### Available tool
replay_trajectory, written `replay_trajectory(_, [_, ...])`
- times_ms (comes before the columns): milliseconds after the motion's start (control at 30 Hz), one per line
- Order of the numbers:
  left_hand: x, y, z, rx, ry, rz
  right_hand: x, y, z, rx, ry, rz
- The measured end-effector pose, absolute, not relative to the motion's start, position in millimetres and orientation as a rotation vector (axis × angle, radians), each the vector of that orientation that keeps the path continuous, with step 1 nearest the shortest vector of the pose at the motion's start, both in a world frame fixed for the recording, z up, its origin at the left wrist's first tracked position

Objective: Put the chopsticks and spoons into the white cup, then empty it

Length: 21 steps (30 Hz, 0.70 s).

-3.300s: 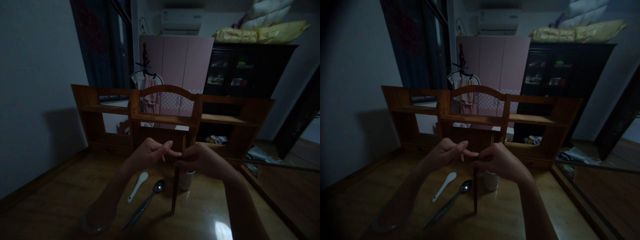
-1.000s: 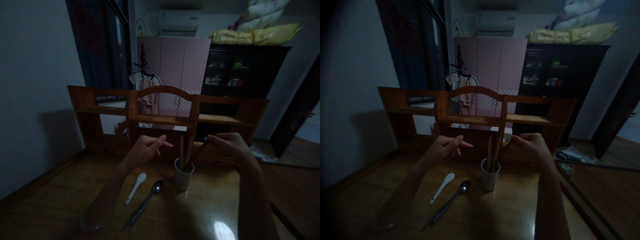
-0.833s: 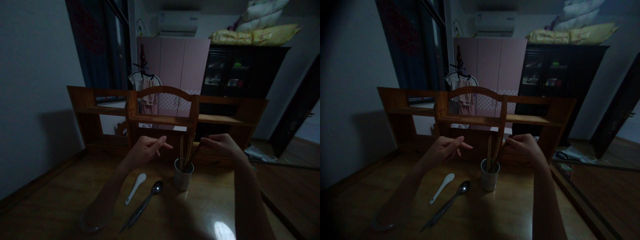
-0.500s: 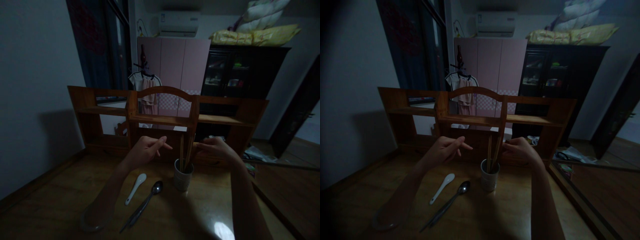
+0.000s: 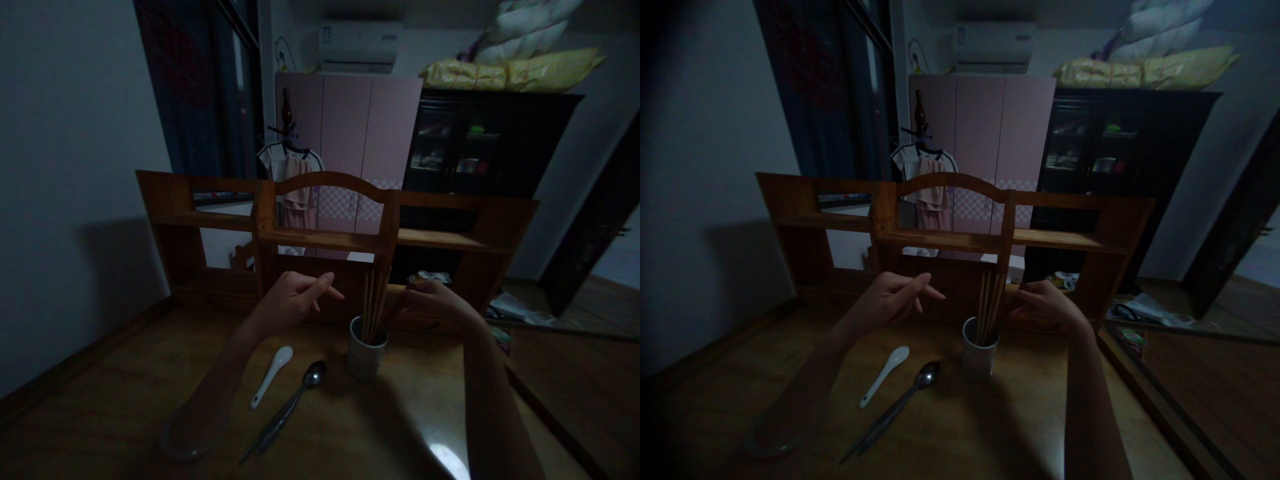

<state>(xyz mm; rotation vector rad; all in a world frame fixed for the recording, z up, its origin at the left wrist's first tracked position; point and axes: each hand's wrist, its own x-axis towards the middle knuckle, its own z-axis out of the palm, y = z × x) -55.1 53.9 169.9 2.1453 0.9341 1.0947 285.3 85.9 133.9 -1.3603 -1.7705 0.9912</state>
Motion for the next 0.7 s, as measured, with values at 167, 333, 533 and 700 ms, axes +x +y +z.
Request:
replay_trajectory(167, [-55.6, 54.6, 169.0, 2.144, 0.929, 1.097, 283.6, 85.0, 133.8, -1.432, -1.673, 1.1])
replay_trajectory(333, [-56.2, 55.2, 168.8, 2.153, 0.915, 1.1, 282.0, 79.7, 137.2, -1.452, -1.657, 1.171])
replay_trajectory(533, [-57.6, 56.4, 168.0, 2.155, 0.942, 1.077, 285.2, 80.1, 132.8, -1.354, -1.726, 1.19])
replay_trajectory(700, [-59.5, 62.5, 165.3, 2.218, 1.008, 1.02, 282.8, 78.4, 136.1, -1.34, -1.797, 1.11])
